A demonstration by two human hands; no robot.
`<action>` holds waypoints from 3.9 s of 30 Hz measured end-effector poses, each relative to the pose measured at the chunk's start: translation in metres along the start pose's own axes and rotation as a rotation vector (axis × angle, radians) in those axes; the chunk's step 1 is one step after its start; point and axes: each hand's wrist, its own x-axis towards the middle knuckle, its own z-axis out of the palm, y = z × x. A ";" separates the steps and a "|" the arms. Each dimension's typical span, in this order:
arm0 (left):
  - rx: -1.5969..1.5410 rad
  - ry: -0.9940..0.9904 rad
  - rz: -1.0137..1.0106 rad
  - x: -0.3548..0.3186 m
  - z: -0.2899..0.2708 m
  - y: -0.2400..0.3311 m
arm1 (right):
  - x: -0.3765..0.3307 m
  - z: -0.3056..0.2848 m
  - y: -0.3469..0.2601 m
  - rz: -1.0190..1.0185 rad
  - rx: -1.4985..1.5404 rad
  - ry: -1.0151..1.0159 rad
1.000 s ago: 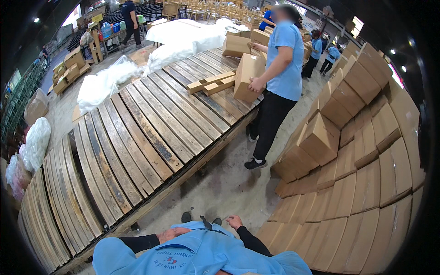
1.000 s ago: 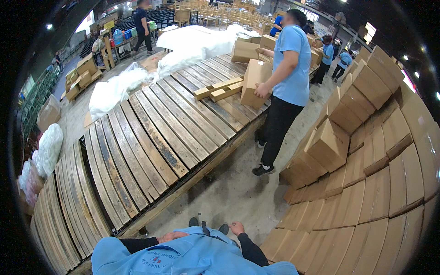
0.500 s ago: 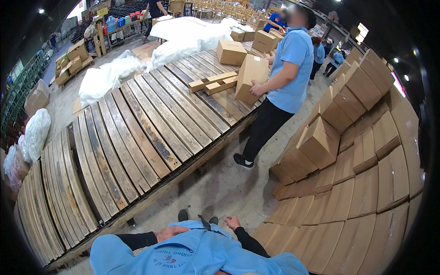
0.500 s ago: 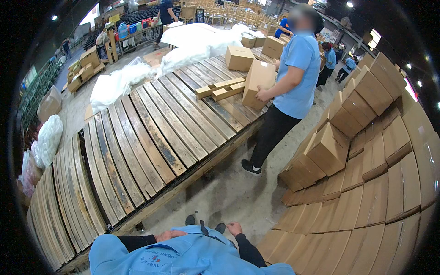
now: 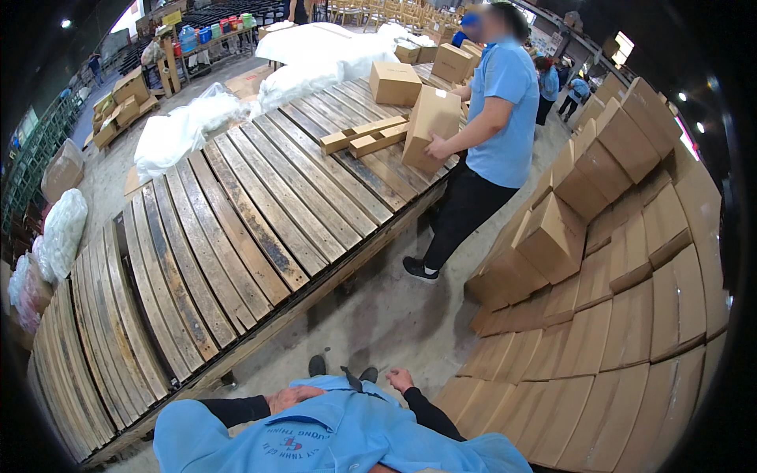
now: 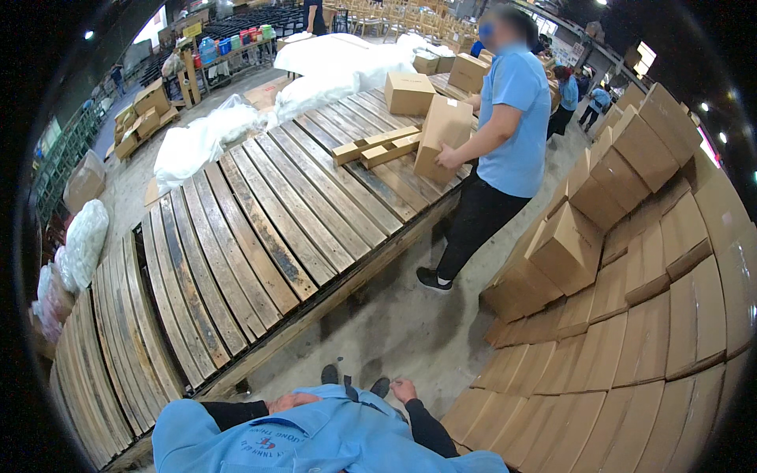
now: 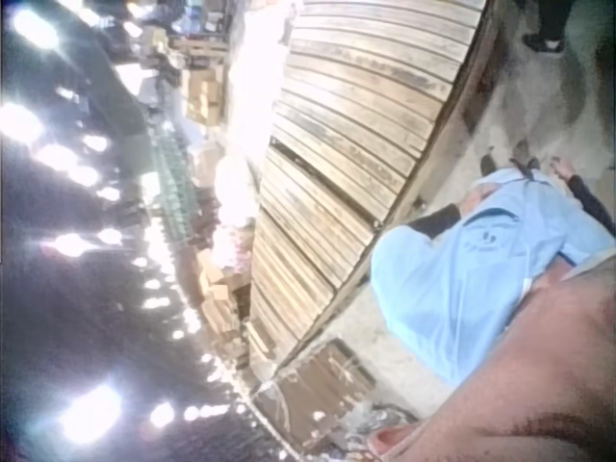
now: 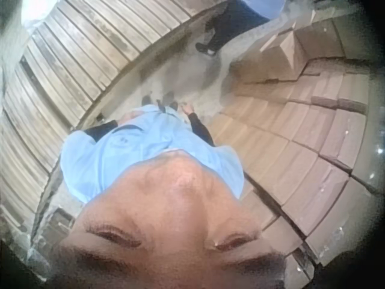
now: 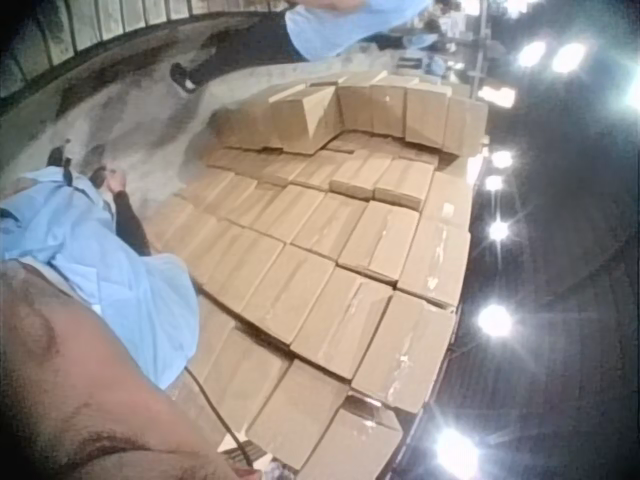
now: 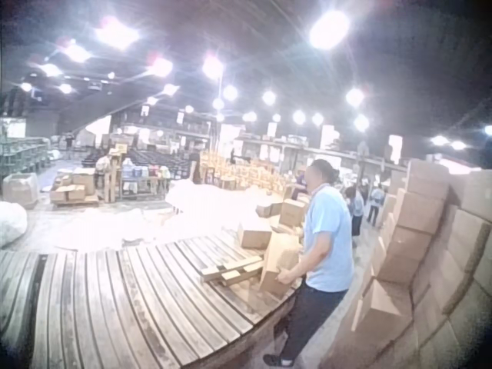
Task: The person picks up flat-packed cardboard boxes from a wooden pallet and stacks them onto a growing pile on the floor. The person repeatedly lifts, carries, and places boxes, occasionally adjusting the stack to keep it aligned.
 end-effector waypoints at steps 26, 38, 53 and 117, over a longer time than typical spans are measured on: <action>0.182 -0.020 0.085 0.034 -0.005 -0.003 | 0.029 -0.027 0.000 -0.034 -0.002 0.007; 0.268 0.002 0.253 0.047 -0.006 -0.023 | 0.036 -0.032 0.011 -0.015 0.005 0.028; 0.145 0.012 0.089 0.059 -0.009 0.007 | 0.035 -0.050 -0.009 0.014 0.013 0.016; 0.242 -0.033 0.166 0.130 -0.027 0.015 | 0.083 -0.096 -0.002 -0.011 0.002 0.038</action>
